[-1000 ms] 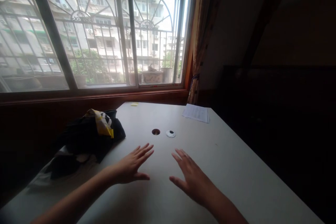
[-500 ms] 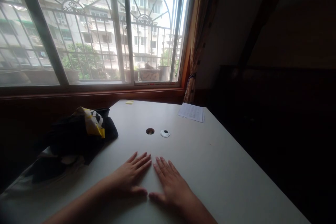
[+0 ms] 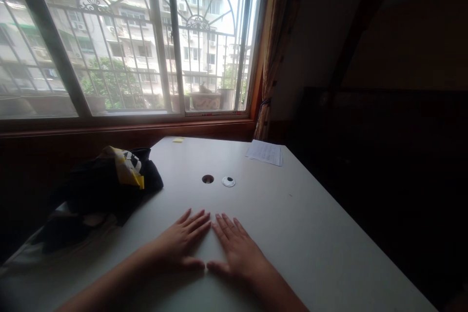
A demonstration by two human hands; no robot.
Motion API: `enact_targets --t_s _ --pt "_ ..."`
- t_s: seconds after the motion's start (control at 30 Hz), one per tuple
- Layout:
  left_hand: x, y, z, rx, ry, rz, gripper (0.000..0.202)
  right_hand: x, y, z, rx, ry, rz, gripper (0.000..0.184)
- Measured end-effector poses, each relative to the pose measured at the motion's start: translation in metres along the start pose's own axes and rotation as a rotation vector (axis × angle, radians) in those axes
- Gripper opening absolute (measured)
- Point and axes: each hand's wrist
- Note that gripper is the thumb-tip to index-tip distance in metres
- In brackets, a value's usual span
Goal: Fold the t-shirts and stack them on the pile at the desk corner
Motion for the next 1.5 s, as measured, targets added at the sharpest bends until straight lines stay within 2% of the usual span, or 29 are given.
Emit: enact_targets --t_s 0.9,1.5 --pt "0.0 -0.004 -0.003 0.014 -0.004 0.017 0.099 0.001 -0.011 0.008 -0.013 0.03 0.071 0.092" --pt "-0.001 -0.005 -0.004 0.013 -0.016 0.034 0.099 -0.001 -0.003 0.001 0.001 0.017 0.049 0.091"
Point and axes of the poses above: each hand's wrist, its own x-axis towards the middle knuckle, its own y-axis out of the back of the hand, z = x × y, and after that the axes turned 5 degrees about x, right-handed
